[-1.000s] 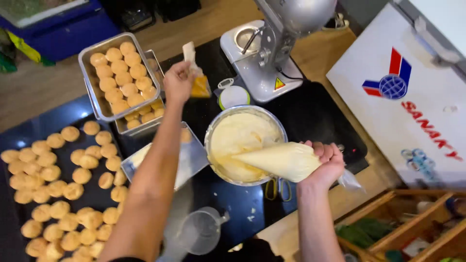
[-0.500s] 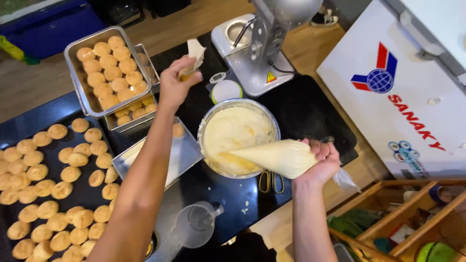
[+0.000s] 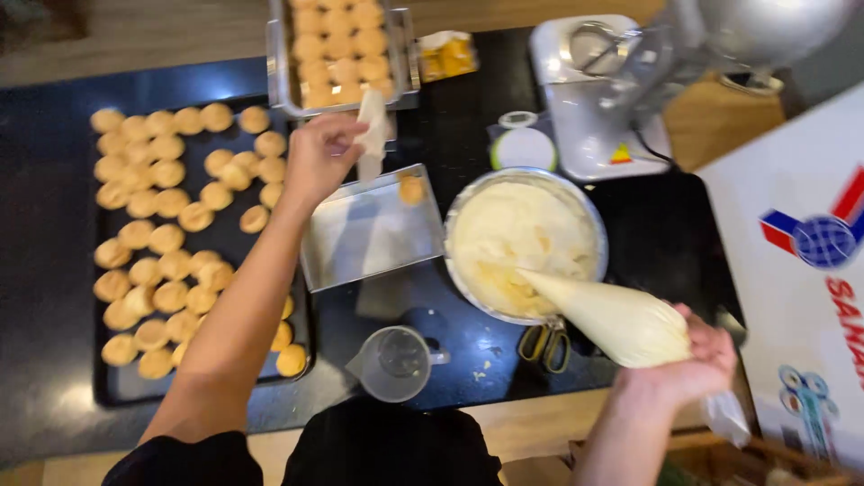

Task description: Pipe cream into cream puffs using a piping bag and organize them onto baking trays.

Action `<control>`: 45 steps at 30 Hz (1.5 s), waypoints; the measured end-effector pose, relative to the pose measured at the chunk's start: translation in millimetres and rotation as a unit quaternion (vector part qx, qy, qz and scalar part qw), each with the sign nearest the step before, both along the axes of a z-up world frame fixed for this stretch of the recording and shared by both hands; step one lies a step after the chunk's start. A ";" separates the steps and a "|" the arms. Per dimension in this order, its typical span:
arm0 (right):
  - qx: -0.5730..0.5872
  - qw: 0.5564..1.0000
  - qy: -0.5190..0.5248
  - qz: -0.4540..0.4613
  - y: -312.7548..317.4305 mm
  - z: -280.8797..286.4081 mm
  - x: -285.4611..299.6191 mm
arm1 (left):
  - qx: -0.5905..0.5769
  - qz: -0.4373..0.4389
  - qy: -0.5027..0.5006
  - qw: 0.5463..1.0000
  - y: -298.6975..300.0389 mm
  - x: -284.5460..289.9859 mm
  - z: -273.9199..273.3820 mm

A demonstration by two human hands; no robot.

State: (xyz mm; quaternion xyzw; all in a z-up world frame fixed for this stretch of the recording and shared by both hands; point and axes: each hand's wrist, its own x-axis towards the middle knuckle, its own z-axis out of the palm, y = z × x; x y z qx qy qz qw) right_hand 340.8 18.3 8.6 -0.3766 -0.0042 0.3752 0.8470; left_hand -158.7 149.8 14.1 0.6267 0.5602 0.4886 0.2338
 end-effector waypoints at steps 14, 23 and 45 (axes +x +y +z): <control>0.030 0.989 0.119 0.085 29.7 -29.9 -4.2 | -0.065 0.028 0.432 0.899 -107.0 -40.9 -158.3; 0.035 0.988 0.119 0.094 26.0 -29.6 -1.6 | -0.222 0.084 0.666 0.707 -103.1 -27.6 -183.4; 0.032 0.990 0.109 0.082 17.7 -28.4 -3.0 | -0.198 0.117 0.684 0.692 -85.8 -46.0 -220.0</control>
